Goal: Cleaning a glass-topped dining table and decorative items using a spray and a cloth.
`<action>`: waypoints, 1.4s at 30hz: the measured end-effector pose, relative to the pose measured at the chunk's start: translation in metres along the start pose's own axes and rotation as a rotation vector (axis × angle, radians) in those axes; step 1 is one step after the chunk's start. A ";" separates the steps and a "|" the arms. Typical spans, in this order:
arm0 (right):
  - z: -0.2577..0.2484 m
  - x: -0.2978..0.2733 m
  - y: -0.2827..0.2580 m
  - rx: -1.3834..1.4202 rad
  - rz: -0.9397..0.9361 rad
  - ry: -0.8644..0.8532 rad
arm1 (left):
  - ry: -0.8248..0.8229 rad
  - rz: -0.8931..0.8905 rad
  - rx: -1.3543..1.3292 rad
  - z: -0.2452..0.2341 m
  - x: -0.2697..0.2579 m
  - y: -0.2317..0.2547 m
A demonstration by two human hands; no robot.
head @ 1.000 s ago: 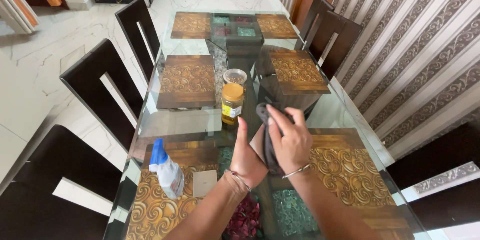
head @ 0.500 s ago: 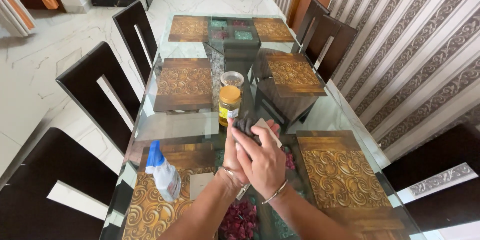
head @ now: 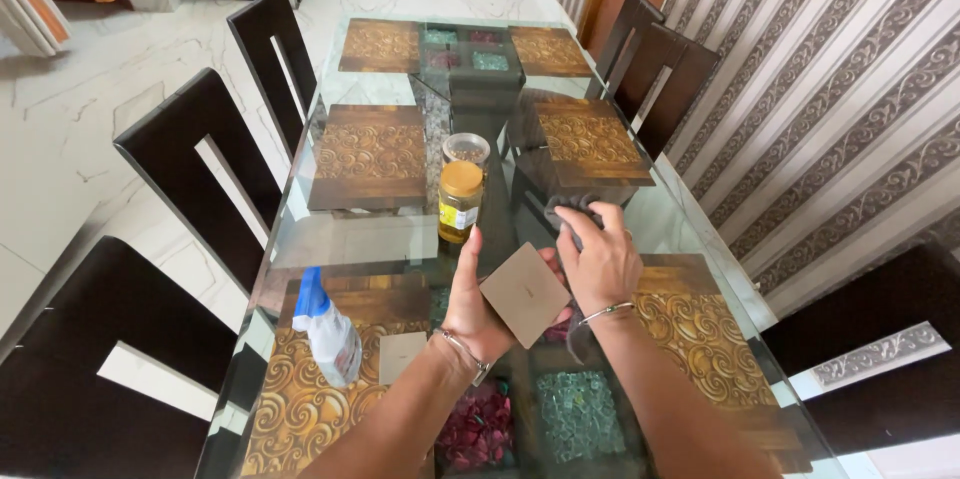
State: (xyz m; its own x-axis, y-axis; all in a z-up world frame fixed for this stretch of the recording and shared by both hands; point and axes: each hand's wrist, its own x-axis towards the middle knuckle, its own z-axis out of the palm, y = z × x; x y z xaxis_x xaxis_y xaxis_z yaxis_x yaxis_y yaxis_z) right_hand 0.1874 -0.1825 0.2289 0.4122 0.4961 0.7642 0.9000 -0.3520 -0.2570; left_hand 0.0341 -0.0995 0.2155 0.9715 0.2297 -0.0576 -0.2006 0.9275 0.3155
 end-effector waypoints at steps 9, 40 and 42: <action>0.036 -0.043 0.066 1.097 0.823 -0.194 | 0.353 -0.012 -0.058 -0.029 0.026 0.018; -0.034 -0.033 -0.102 0.482 -0.143 -0.200 | -0.315 -0.067 0.126 -0.084 0.070 0.010; -0.029 -0.030 -0.100 0.450 -0.080 -0.133 | -0.349 -0.042 0.144 -0.072 0.067 0.010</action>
State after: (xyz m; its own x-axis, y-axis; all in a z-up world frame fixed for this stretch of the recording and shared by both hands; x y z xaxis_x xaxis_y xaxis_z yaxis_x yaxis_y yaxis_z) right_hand 0.0807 -0.1847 0.2488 0.3272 0.6156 0.7169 0.8894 0.0556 -0.4537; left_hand 0.0882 -0.0537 0.1464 0.9679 0.0555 0.2452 -0.1645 0.8774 0.4506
